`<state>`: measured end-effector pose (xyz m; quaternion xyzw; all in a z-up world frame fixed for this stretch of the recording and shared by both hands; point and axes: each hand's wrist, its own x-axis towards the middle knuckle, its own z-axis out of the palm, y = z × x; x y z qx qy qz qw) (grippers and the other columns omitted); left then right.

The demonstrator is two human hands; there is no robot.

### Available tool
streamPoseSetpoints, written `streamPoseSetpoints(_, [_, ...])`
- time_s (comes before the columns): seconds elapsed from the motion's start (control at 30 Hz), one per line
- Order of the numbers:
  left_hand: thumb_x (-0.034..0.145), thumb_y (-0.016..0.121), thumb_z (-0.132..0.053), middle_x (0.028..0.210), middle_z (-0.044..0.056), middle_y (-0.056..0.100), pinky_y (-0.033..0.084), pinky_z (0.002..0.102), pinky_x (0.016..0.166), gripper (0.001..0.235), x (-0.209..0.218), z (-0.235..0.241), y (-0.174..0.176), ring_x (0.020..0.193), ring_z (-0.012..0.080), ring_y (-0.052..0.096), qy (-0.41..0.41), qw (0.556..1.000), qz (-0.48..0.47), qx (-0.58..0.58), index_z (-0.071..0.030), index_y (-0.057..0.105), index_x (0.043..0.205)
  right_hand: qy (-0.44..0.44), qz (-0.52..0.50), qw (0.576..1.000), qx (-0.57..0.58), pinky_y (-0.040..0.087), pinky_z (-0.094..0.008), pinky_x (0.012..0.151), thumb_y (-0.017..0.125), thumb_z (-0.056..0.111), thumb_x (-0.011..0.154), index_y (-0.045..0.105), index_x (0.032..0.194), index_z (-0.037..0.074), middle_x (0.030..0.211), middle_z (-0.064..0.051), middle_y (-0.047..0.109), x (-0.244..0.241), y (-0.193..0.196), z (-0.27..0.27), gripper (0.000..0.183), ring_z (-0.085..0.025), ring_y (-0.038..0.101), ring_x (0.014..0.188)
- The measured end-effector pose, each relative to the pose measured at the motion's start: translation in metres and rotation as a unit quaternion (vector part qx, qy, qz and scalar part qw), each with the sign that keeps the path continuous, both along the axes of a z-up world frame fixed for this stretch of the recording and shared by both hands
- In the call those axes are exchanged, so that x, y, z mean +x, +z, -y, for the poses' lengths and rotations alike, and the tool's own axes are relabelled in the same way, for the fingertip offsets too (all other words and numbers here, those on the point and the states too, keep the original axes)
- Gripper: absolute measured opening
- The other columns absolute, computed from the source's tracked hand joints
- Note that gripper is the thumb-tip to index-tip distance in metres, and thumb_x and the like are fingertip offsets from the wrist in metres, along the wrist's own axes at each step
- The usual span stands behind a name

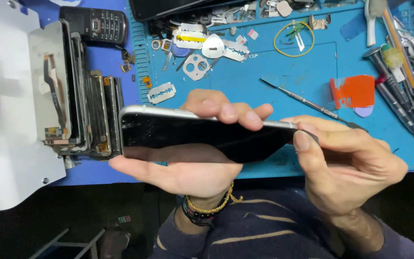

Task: The recorder is remanufacturing a smartphone screen by prying it from the frame and using tools to remove components.

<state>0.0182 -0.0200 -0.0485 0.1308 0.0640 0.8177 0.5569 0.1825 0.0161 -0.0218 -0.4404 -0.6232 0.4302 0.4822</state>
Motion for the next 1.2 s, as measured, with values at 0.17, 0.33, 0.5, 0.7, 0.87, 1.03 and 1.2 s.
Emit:
streamPoseSetpoints(0.17, [0.074,0.02,-0.107,0.109,0.016,0.063,0.047,0.06,0.095,0.133,-0.003,-0.007,0.008,0.1,0.0376,0.067,-0.007,1.0,-0.014,0.003,0.01,0.064,0.118,0.04,0.086,0.994,0.051,0.063,-0.027,0.087,0.076,-0.005,0.102,0.066,0.099,-0.004,0.107,-0.02,0.075,0.014,0.009,-0.003,0.01,-0.018,0.077,0.092])
streamPoseSetpoints(0.33, [0.075,0.021,-0.105,0.107,0.017,0.062,0.046,0.057,0.094,0.131,-0.007,-0.006,0.008,0.099,0.0378,0.067,-0.061,0.998,-0.005,-0.002,0.011,0.064,0.117,0.064,0.157,0.984,0.063,0.061,-0.026,0.071,0.078,-0.008,0.086,0.067,0.091,-0.005,0.099,-0.021,0.075,0.013,0.032,-0.02,0.012,-0.017,0.074,0.08])
streamPoseSetpoints(0.5, [0.077,0.018,-0.105,0.107,0.019,0.062,0.047,0.056,0.097,0.132,-0.005,-0.003,0.008,0.1,0.037,0.067,-0.065,0.998,0.003,-0.007,0.012,0.064,0.118,0.155,0.173,0.968,0.093,0.062,-0.03,0.075,0.078,-0.007,0.084,0.066,0.094,-0.005,0.098,-0.02,0.074,0.017,0.039,-0.033,0.016,-0.018,0.077,0.082])
streamPoseSetpoints(0.7, [0.076,0.019,-0.104,0.108,0.019,0.062,0.047,0.053,0.092,0.132,-0.004,-0.001,0.013,0.094,0.0373,0.063,-0.044,0.998,-0.039,-0.018,0.012,0.066,0.118,0.183,0.239,0.945,0.126,0.061,-0.031,0.079,0.079,-0.006,0.085,0.067,0.103,0.0,0.101,-0.016,0.075,0.016,0.053,-0.036,0.022,-0.022,0.077,0.089])
streamPoseSetpoints(0.87, [0.076,0.019,-0.104,0.11,0.018,0.064,0.046,0.052,0.096,0.132,-0.003,0.0,0.009,0.099,0.0382,0.066,-0.041,0.999,-0.027,-0.006,0.012,0.066,0.119,0.207,0.258,0.934,0.134,0.061,-0.029,0.08,0.079,-0.003,0.088,0.066,0.114,0.003,0.107,-0.013,0.075,0.028,0.049,-0.036,0.029,-0.022,0.077,0.093])
streamPoseSetpoints(1.03, [0.076,0.019,-0.105,0.112,0.017,0.065,0.046,0.051,0.097,0.133,-0.001,0.002,0.004,0.101,0.0371,0.065,-0.031,0.999,-0.017,0.001,0.012,0.066,0.121,0.182,0.316,0.92,0.145,0.058,-0.036,0.075,0.086,0.007,0.08,0.061,0.123,-0.007,0.1,-0.015,0.074,0.018,0.056,-0.037,0.052,-0.026,0.075,0.089])
streamPoseSetpoints(1.2, [0.08,0.02,-0.105,0.109,0.014,0.063,0.045,0.052,0.098,0.131,-0.001,0.003,0.002,0.098,0.0353,0.064,-0.029,0.999,-0.028,0.004,0.01,0.067,0.122,0.217,0.399,0.888,0.076,0.061,-0.034,0.07,0.08,0.002,0.085,0.065,0.124,0.009,0.105,-0.015,0.078,0.032,0.047,-0.034,0.042,-0.024,0.077,0.085])
